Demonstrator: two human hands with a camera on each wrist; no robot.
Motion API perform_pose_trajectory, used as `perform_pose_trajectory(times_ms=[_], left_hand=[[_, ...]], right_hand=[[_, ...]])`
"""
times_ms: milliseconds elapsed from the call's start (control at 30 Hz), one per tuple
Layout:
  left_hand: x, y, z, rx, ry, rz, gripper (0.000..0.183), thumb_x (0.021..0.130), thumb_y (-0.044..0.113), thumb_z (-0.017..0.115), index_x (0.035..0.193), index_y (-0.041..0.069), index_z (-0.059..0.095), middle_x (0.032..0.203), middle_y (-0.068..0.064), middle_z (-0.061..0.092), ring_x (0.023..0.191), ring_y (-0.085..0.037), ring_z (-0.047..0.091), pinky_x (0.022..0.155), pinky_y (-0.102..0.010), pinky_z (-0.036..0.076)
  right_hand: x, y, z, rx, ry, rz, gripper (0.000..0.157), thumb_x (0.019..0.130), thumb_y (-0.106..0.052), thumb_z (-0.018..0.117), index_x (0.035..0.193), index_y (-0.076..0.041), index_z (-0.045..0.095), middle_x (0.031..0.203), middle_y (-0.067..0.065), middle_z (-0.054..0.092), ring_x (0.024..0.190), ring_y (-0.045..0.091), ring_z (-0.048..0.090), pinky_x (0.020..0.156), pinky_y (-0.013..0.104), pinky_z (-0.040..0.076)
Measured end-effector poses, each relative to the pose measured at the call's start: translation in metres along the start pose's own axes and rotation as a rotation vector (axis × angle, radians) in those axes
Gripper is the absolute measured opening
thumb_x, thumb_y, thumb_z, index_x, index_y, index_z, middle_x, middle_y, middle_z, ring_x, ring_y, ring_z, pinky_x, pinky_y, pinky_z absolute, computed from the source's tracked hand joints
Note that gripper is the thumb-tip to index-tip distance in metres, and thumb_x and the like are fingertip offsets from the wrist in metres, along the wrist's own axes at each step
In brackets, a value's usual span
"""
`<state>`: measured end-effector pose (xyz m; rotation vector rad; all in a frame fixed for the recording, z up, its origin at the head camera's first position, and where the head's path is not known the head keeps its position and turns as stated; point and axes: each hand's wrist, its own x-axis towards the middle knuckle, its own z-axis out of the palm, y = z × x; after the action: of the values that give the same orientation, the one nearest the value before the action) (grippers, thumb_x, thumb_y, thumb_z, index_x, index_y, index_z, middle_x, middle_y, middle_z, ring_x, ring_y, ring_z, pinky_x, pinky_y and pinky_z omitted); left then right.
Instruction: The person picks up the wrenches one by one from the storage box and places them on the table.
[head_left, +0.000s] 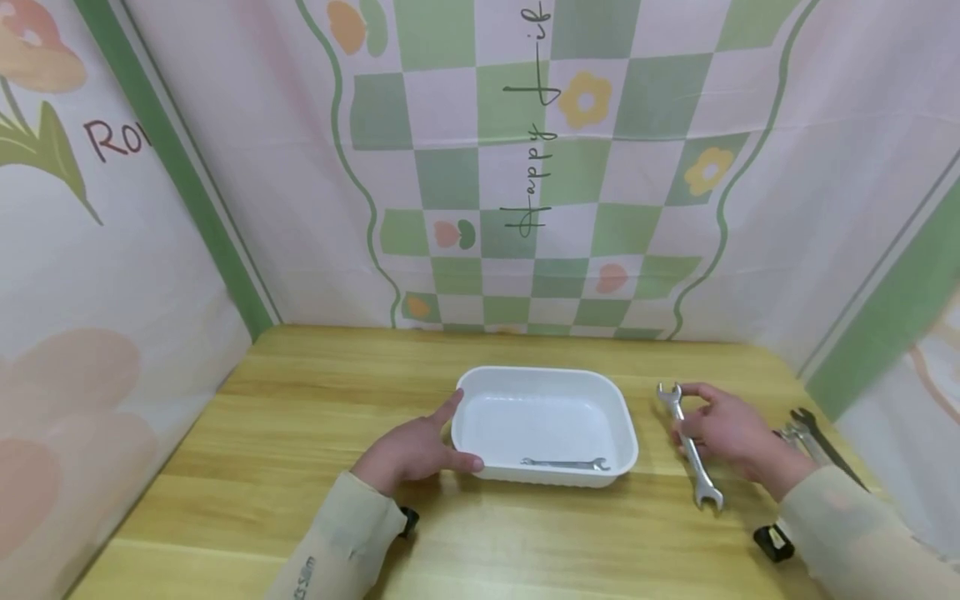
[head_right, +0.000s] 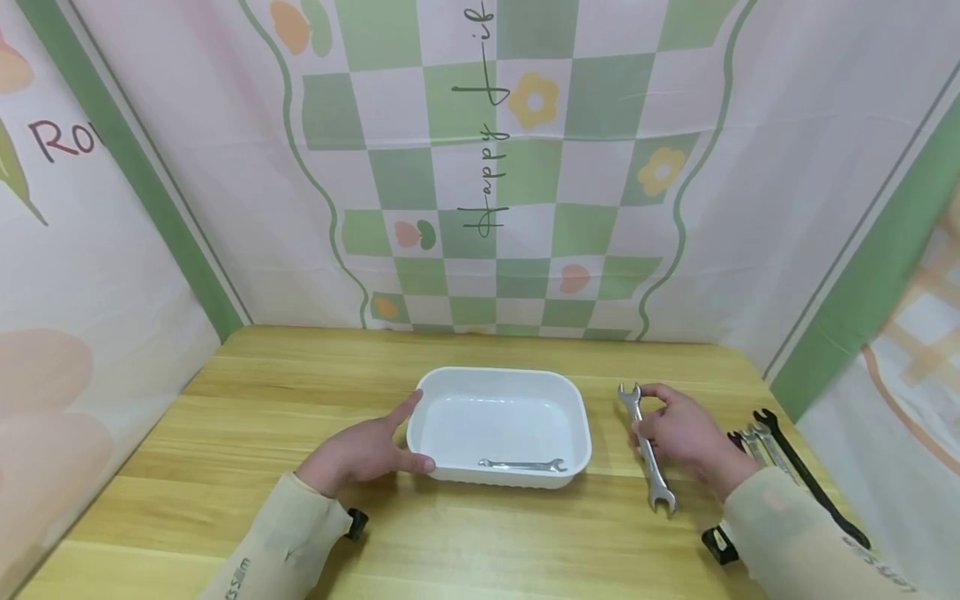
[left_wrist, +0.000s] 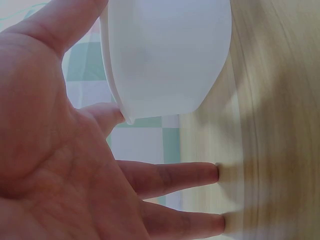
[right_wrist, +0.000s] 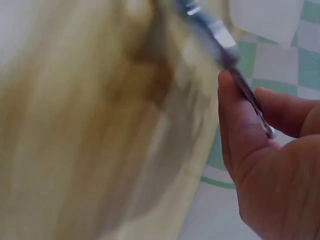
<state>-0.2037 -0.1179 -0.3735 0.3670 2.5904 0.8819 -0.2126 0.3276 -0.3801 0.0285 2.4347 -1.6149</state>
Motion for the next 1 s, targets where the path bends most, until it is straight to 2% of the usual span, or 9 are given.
perform_pose_trajectory(times_ms=[133, 300, 533, 700, 833, 1000], left_hand=[[0.000, -0.001, 0.000, -0.001, 0.001, 0.001, 0.118, 0.074, 0.064, 0.078, 0.162, 0.031, 0.007, 0.143, -0.022, 0.050, 0.129, -0.037, 0.049, 0.103, -0.056, 0.038], [0.000, -0.001, 0.000, -0.005, -0.001, 0.004, 0.117, 0.074, 0.064, 0.079, 0.162, 0.031, 0.007, 0.143, -0.022, 0.050, 0.128, -0.037, 0.049, 0.103, -0.056, 0.038], [0.000, -0.001, 0.000, -0.003, -0.004, 0.005, 0.118, 0.074, 0.064, 0.078, 0.162, 0.031, 0.007, 0.143, -0.023, 0.050, 0.128, -0.037, 0.049, 0.103, -0.056, 0.038], [0.001, -0.002, 0.000, -0.009, -0.004, 0.000, 0.118, 0.074, 0.064, 0.078, 0.162, 0.032, 0.006, 0.144, -0.022, 0.049, 0.129, -0.037, 0.048, 0.103, -0.056, 0.038], [0.001, -0.001, 0.000, -0.008, -0.006, 0.005, 0.117, 0.075, 0.064, 0.078, 0.162, 0.032, 0.006, 0.144, -0.022, 0.049, 0.129, -0.037, 0.048, 0.103, -0.056, 0.038], [0.001, -0.001, 0.000, -0.014, -0.010, 0.003, 0.117, 0.074, 0.063, 0.079, 0.162, 0.032, 0.007, 0.145, -0.022, 0.048, 0.130, -0.038, 0.047, 0.104, -0.056, 0.037]], right_hand=[[-0.001, 0.002, 0.006, -0.050, 0.026, 0.014, 0.066, 0.091, 0.008, 0.055, 0.149, 0.011, 0.022, 0.093, 0.026, 0.061, 0.079, 0.034, 0.065, 0.068, 0.045, 0.058], [-0.002, 0.007, 0.008, -0.185, 0.035, 0.043, 0.060, 0.088, 0.006, 0.056, 0.140, 0.016, 0.029, 0.080, 0.018, 0.065, 0.068, 0.029, 0.065, 0.058, 0.042, 0.056], [-0.006, 0.003, 0.011, -0.352, 0.045, 0.033, 0.049, 0.088, 0.000, 0.062, 0.127, 0.019, 0.040, 0.077, 0.013, 0.063, 0.062, 0.024, 0.062, 0.053, 0.037, 0.054], [-0.008, -0.001, 0.012, -0.434, 0.055, 0.024, 0.032, 0.088, -0.003, 0.067, 0.112, 0.014, 0.052, 0.071, 0.010, 0.058, 0.054, 0.019, 0.055, 0.048, 0.032, 0.051], [-0.008, 0.002, 0.012, -0.524, 0.063, 0.022, 0.017, 0.089, -0.007, 0.068, 0.095, 0.004, 0.057, 0.065, 0.007, 0.055, 0.052, 0.018, 0.054, 0.047, 0.030, 0.048], [-0.008, 0.007, 0.010, -0.654, 0.066, 0.015, 0.016, 0.091, -0.013, 0.068, 0.083, -0.003, 0.057, 0.063, 0.005, 0.053, 0.052, 0.018, 0.053, 0.047, 0.031, 0.046]])
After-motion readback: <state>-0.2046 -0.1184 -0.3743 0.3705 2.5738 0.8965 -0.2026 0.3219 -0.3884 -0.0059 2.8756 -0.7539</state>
